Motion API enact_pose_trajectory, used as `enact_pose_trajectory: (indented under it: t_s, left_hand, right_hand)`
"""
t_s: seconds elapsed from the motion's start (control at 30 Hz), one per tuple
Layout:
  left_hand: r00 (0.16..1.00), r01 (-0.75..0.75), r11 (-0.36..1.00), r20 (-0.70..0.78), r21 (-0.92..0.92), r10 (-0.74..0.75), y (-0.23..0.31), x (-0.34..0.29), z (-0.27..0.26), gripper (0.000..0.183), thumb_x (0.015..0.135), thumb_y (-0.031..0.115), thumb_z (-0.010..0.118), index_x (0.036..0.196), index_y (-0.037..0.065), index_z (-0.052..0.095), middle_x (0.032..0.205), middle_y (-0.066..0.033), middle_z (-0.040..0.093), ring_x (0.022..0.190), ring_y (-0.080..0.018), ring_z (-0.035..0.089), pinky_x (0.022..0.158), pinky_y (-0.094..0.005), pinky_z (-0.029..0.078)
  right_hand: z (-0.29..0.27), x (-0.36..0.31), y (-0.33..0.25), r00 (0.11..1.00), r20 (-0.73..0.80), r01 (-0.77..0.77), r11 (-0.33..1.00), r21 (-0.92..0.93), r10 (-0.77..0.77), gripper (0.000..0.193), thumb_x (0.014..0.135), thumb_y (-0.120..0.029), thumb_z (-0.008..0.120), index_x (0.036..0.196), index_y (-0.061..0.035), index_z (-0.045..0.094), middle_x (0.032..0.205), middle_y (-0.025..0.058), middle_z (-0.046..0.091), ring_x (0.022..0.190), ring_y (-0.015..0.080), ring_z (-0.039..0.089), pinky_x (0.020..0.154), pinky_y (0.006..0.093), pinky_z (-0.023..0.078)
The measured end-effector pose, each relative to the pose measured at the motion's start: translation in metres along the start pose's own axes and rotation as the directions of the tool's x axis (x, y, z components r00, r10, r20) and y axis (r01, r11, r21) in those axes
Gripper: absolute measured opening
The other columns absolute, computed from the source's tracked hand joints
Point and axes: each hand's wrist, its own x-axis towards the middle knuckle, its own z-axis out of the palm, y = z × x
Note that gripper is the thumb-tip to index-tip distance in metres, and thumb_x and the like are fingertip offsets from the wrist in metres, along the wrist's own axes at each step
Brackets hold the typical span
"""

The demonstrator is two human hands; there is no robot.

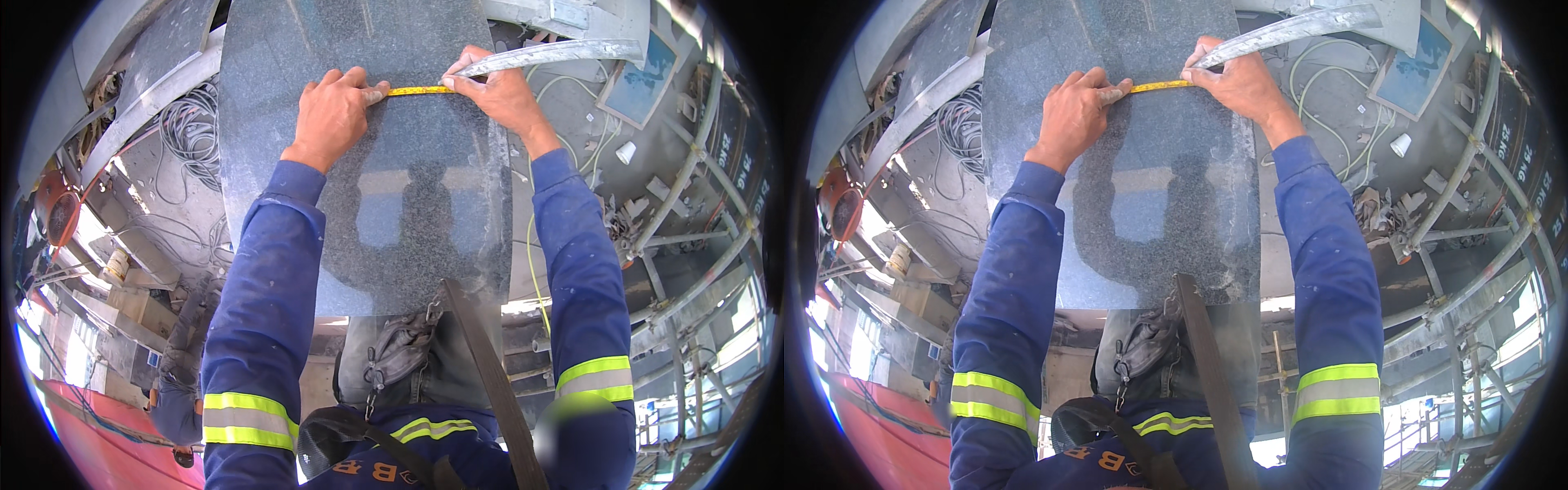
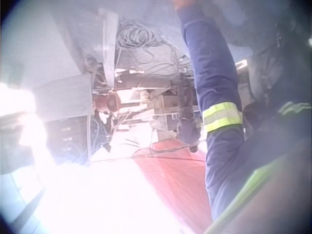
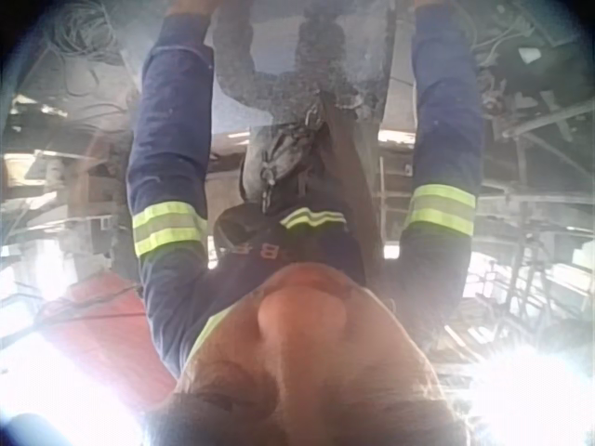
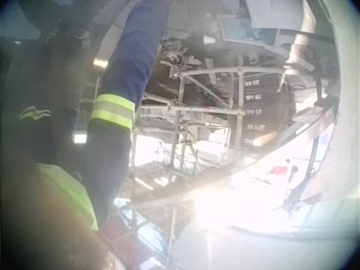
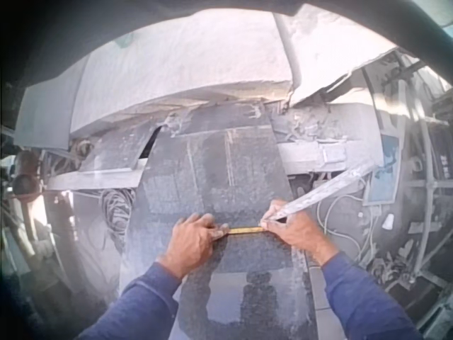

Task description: The person measures a wall opening and a large stone tile using a tape measure and a metal ruler, then marks the tile with a pencil. The person repeats measurements and marks the tile multiple times while working on a construction site.

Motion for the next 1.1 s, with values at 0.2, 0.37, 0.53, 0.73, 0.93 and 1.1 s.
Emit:
enact_pose_trajectory:
  t_s: [0.2, 0.37, 0.53, 0.73, 0.93, 1.1]
  left_hand:
    - [1.0, 0.008, 1.0, 0.005, 0.013, -0.008, 0.002, 0.001, -0.003, 0.039, 0.104, 0.012, 0.067, 0.128, 0.039, 0.082, 0.098, 0.0059, 0.065, 0.095, -0.0176, 0.067, 0.087, -0.0393, 0.059]
    - [1.0, 0.021, 0.999, 0.008, 0.033, -0.021, 0.003, 0.001, -0.004, 0.039, 0.104, 0.014, 0.067, 0.128, 0.041, 0.082, 0.098, 0.0063, 0.067, 0.094, -0.0177, 0.067, 0.086, -0.0386, 0.059]
    - [1.0, 0.002, 1.0, 0.0, 0.023, -0.002, 0.001, 0.001, -0.002, 0.038, 0.104, 0.015, 0.067, 0.127, 0.04, 0.082, 0.097, 0.0059, 0.066, 0.093, -0.0185, 0.067, 0.084, -0.0391, 0.059]
    - [0.999, 0.036, 0.999, 0.033, 0.037, -0.037, 0.006, 0.002, -0.008, 0.04, 0.103, 0.012, 0.067, 0.128, 0.04, 0.082, 0.098, 0.0058, 0.067, 0.094, -0.0184, 0.068, 0.087, -0.0385, 0.059]
    - [1.0, -0.002, 1.0, -0.013, 0.004, 0.002, 0.002, 0.0, -0.002, 0.041, 0.102, 0.012, 0.067, 0.128, 0.041, 0.082, 0.097, 0.0051, 0.066, 0.097, -0.0186, 0.069, 0.087, -0.0394, 0.06]
    - [1.0, 0.024, 0.999, 0.006, 0.024, -0.024, 0.004, 0.001, -0.002, 0.042, 0.101, 0.012, 0.068, 0.129, 0.041, 0.081, 0.097, 0.0048, 0.066, 0.096, -0.0189, 0.069, 0.088, -0.0397, 0.06]
  right_hand:
    - [0.001, -0.002, 0.002, 1.0, -0.008, 0.021, 1.0, 0.001, -0.021, 0.013, 0.098, -0.024, 0.084, 0.099, -0.0114, 0.081, 0.087, -0.0029, 0.067, 0.089, 0.0122, 0.065, 0.084, 0.0345, 0.052]
    - [0.002, -0.005, 0.002, 1.0, 0.002, -0.001, 1.0, 0.022, 0.001, 0.012, 0.098, -0.023, 0.084, 0.1, -0.0111, 0.081, 0.088, -0.0028, 0.067, 0.09, 0.0135, 0.065, 0.09, 0.0354, 0.051]
    - [-0.002, 0.0, 0.001, 0.999, 0.043, -0.022, 1.0, 0.009, 0.021, 0.012, 0.098, -0.022, 0.083, 0.1, -0.0105, 0.081, 0.087, -0.0019, 0.066, 0.091, 0.0144, 0.065, 0.095, 0.0361, 0.05]
    - [0.002, -0.005, 0.002, 1.0, -0.003, -0.001, 0.999, 0.033, 0.001, 0.012, 0.098, -0.021, 0.083, 0.099, -0.0096, 0.08, 0.089, -0.0014, 0.068, 0.092, 0.0151, 0.066, 0.097, 0.0368, 0.051]
    - [0.0, 0.001, 0.008, 0.997, -0.003, 0.079, 0.997, 0.004, -0.079, 0.012, 0.097, -0.02, 0.082, 0.097, -0.0093, 0.077, 0.089, 0.0008, 0.075, 0.085, 0.0159, 0.068, 0.08, 0.0367, 0.054]
    - [-0.001, -0.003, -0.003, 1.0, -0.007, -0.006, 1.0, -0.018, 0.006, 0.015, 0.099, -0.022, 0.083, 0.098, -0.0086, 0.077, 0.092, -0.0006, 0.074, 0.093, 0.015, 0.069, 0.096, 0.0359, 0.052]
